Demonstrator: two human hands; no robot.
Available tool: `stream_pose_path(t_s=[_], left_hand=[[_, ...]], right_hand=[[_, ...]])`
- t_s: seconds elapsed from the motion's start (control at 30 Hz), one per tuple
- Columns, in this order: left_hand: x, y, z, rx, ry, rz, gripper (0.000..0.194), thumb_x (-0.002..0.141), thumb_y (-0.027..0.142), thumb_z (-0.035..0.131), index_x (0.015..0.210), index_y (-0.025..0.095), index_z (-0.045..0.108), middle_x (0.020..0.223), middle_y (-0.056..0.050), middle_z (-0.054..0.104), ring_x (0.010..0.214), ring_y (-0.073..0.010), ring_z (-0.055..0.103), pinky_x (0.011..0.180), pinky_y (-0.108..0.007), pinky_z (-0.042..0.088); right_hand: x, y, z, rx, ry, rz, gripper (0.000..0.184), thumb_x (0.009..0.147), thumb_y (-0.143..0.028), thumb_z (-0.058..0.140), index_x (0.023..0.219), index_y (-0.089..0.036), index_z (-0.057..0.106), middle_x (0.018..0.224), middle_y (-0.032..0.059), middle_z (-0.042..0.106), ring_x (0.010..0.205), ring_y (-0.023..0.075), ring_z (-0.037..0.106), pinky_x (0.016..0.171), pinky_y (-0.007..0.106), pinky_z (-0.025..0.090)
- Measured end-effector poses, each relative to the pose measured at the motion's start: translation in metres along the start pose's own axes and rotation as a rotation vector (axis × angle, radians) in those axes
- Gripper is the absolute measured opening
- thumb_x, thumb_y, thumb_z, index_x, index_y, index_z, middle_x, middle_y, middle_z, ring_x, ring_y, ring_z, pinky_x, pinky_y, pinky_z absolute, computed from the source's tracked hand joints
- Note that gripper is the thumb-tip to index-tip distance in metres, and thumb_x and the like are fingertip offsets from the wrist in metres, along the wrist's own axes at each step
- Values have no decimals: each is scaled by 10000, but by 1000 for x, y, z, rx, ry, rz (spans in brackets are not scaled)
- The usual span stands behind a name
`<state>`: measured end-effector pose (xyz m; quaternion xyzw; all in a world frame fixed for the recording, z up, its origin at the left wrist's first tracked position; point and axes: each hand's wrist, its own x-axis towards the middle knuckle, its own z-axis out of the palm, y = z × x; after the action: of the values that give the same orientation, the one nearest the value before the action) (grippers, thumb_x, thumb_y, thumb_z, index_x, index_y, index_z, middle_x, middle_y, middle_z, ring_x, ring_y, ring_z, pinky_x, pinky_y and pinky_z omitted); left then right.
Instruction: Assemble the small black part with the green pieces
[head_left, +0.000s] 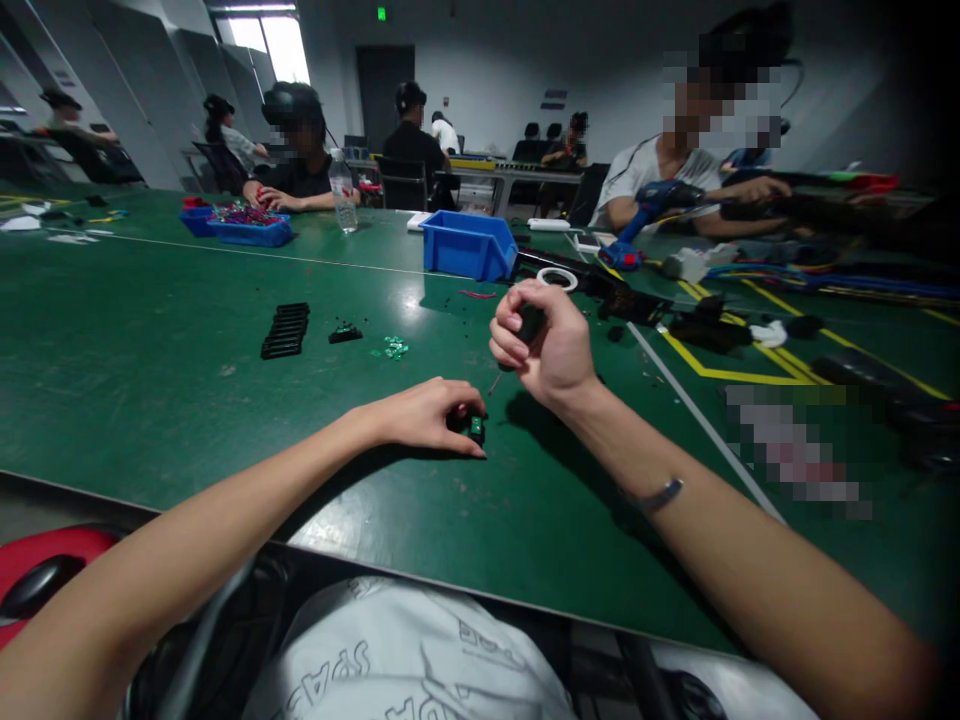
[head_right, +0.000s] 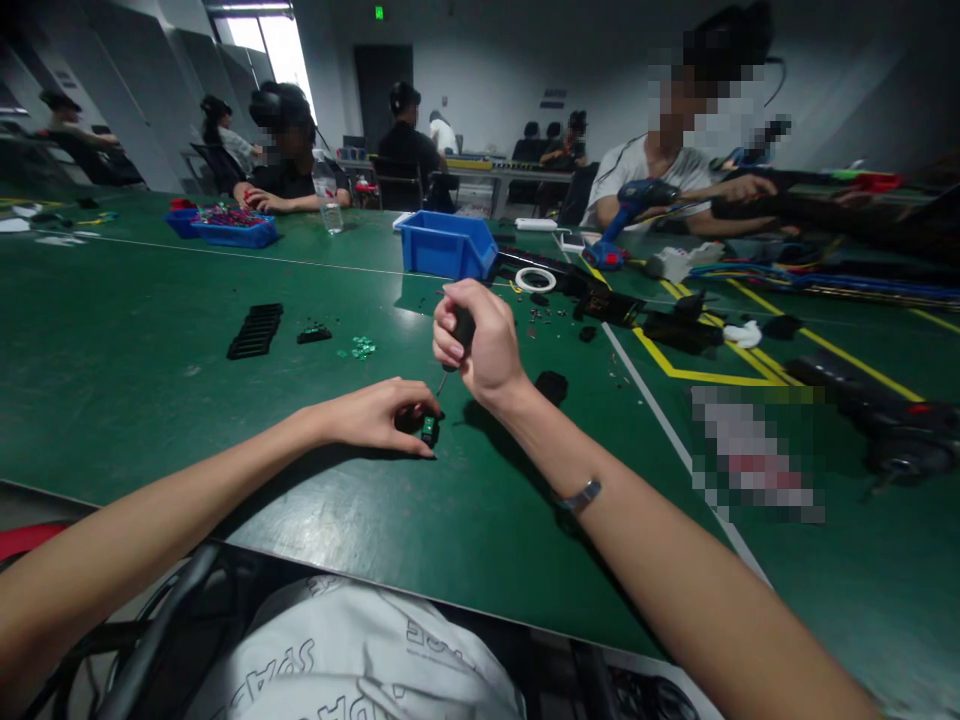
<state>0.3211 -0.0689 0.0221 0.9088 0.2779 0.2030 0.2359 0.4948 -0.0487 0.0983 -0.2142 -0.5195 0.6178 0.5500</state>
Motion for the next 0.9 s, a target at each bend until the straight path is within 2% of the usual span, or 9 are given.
stream_pose_path(t_s=[0.1, 0.2, 0.47, 0.9], left_hand=[[0, -1, 0, -29, -4, -20, 506, 781, 540, 782, 1071, 144, 657, 807, -1, 579, 720, -139, 535, 676, -251, 403], [1, 0, 0, -49, -14, -25, 486, 787, 527, 779, 1051, 141, 648, 802, -1, 577, 712, -137, 526, 661, -251, 397], [2, 1, 1, -88, 2, 11, 322, 809, 427, 770, 901, 153, 629, 774, 1, 566, 697, -133, 505, 658, -259, 392], [3, 0, 2, -90, 6, 29, 308, 816, 421, 759, 853, 154, 612, 772, -1, 556, 695, -130, 492, 645, -258, 384]], right_hand=[[-4, 6, 0, 26, -91, 91, 405, 859, -427, 617, 618, -220, 367, 467, -96, 309, 326, 46, 211, 328, 208, 182], [-11, 13, -4, 15, -146, 135, 471, 875, -410, 633, 565, -221, 334, 422, -96, 278, 314, 47, 216, 331, 215, 185], [-19, 23, -1, 15, -213, 141, 425, 865, -268, 612, 517, -211, 375, 396, -77, 334, 308, 52, 248, 324, 215, 185], [-20, 29, -3, -8, -213, 127, 417, 869, -255, 604, 519, -212, 379, 392, -79, 341, 303, 51, 258, 317, 207, 200]])
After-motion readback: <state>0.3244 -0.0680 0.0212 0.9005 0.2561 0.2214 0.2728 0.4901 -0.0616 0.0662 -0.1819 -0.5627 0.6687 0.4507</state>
